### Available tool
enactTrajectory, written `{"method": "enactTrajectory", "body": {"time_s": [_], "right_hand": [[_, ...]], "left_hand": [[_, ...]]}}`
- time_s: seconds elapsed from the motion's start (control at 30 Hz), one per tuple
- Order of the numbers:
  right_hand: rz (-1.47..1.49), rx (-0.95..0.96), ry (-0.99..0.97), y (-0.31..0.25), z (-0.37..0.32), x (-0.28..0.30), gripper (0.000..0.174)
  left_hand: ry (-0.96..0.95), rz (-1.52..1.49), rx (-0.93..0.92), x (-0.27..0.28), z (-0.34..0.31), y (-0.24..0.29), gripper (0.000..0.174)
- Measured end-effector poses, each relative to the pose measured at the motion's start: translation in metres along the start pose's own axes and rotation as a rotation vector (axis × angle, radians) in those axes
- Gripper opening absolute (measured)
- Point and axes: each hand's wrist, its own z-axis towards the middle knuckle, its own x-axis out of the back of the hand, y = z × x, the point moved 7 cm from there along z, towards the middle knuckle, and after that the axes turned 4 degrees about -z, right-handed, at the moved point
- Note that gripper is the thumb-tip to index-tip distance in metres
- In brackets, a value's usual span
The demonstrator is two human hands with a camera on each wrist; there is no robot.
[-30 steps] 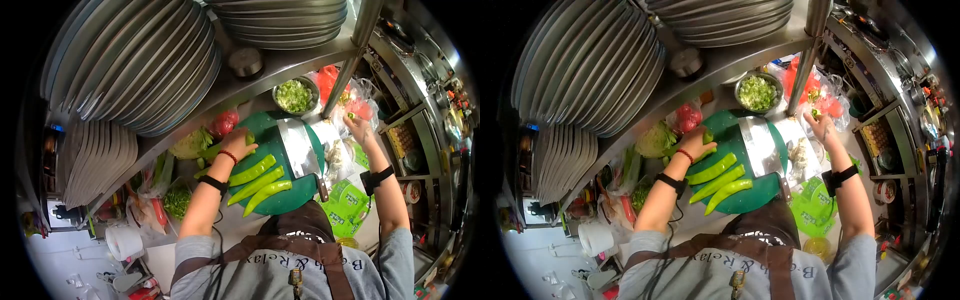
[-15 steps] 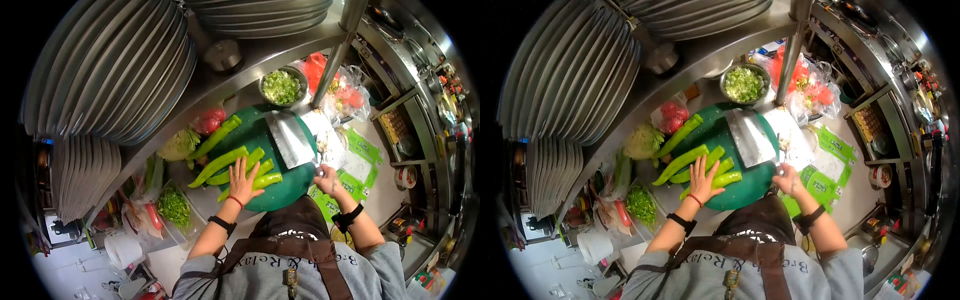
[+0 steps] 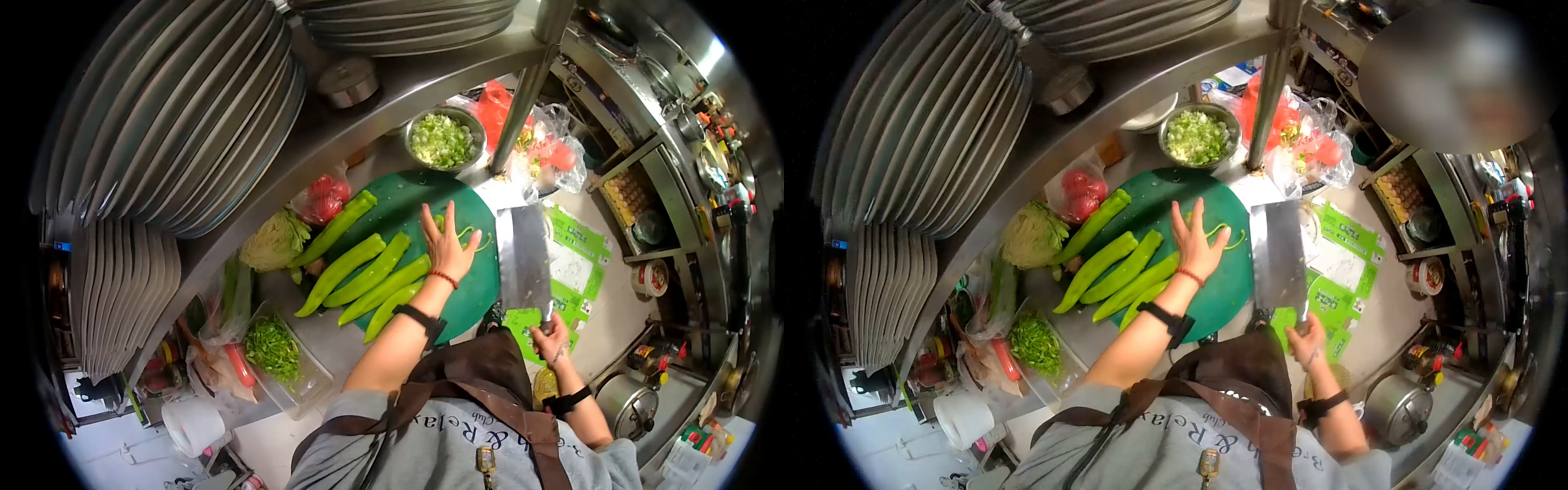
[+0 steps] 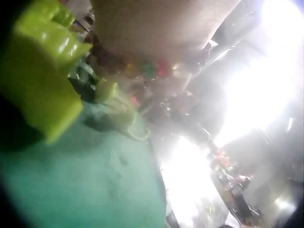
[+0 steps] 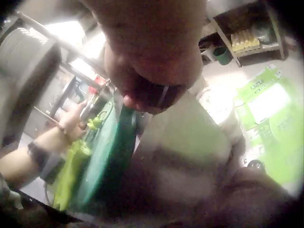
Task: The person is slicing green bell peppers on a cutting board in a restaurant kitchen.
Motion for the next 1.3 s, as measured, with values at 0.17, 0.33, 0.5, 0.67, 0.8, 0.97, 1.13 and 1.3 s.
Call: {"method": "enactTrajectory", "body": {"time_s": [0.17,0.33,0.5,0.67,0.8,0.97,1.13,1.3], "right_hand": [[0.103,-0.041,-0.059,0.007,0.000,-0.038,0.026],[0.138,0.013,-0.103,-0.029,0.020,-0.013,0.024],[0.015,0.491,0.147,-0.112,0.079,0.108,0.018],[0.027,0.440,0.066,-0.187,0.145,0.187,0.011],[0.133,0.414,0.053,-0.191,0.129,0.197,0.019],[0.008,0.713,0.003,-0.153,0.030,0.137,0.066],[-0.362,0.438,-0.195,-0.110,-0.020,0.055,0.080],[-0.655,0.730,-0.045,-0.157,-0.062,-0.014,0.073]], "left_hand": [[0.110,0.049,0.062,-0.048,-0.003,-0.010,0.052],[0.096,-0.104,-0.086,-0.106,-0.002,0.052,0.036],[0.165,-0.207,-0.232,-0.175,0.110,0.148,0.036],[0.113,-0.276,-0.308,-0.090,0.087,0.143,0.057],[-0.193,0.138,-0.295,0.034,-0.007,0.064,0.078],[-0.515,0.646,0.079,0.142,-0.082,-0.082,0.108],[-0.389,0.594,-0.054,0.125,-0.090,-0.084,0.108],[-0.322,0.466,-0.075,0.095,-0.094,-0.045,0.101]]}}
